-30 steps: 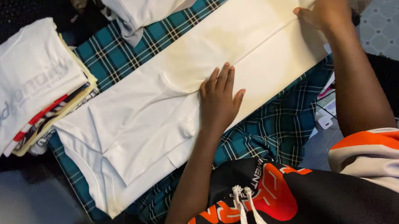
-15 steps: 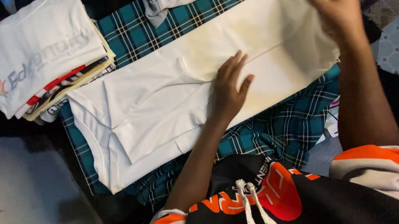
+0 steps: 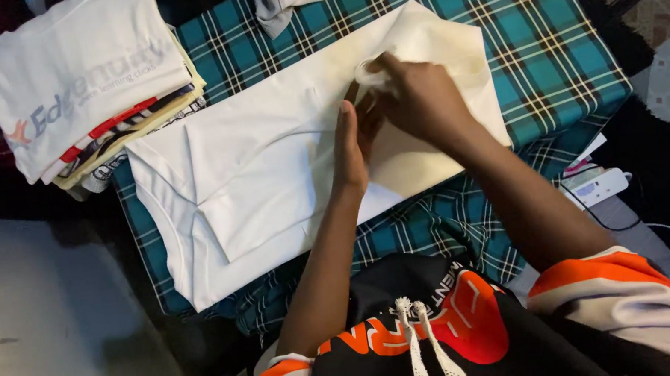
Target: Folding various items of clothing including t-shirts and jerseys on a bed.
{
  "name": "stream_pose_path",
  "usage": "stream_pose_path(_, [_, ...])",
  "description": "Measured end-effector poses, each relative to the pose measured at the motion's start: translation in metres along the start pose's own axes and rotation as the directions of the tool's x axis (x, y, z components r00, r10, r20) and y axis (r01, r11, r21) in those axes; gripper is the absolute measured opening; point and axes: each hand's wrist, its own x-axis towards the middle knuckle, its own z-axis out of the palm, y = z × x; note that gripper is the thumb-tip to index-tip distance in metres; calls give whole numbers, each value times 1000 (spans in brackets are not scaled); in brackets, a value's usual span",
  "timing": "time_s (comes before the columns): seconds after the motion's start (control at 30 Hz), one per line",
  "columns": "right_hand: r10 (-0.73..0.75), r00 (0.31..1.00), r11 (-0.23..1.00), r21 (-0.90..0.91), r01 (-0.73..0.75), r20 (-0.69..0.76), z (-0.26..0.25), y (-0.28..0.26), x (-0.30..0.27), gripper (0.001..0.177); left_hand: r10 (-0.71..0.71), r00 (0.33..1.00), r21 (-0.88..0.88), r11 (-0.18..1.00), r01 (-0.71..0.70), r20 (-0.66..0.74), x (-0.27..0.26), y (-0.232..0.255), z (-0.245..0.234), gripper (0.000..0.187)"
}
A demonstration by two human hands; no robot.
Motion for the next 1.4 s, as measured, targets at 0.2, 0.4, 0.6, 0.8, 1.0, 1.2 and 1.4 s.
stream_pose_path(0.2, [145,988,988,38,-148,55,-44,24,-6,38,16,993,233,972,-44,118,1,-6,26,83])
stream_pose_path(0.4, [1,970,999,35,8,-243,-122,125,-14,23,183,938,839,419,-347,296,-14,10,40,64])
stream_pose_path(0.6, [-383,804,708,-704,-61,-455,-161,144,-55,25,81,858,862,-69,-503,507,-23,18,40,57])
stream_pose_path(0.8, [599,800,630,646,-431,-50,-79,136,-161,18,-281,769,773,-124,-622,574,-45,43,93,94])
stream_pose_path(1.0, [380,587,324,492,-808,715,-11,66,-211,39,-341,733,710,-214,-671,589,-45,7,66,78])
stream_pose_path(1.2, [324,815,-128,876,-466,481,38,61,-211,54,-321,766,810,6,-586,556,-41,11,60,63])
stream_pose_path(1.4, [364,883,-670,742,26,298,28,54,-159,54,-265,791,834,168,-526,552,-42,24,67,57])
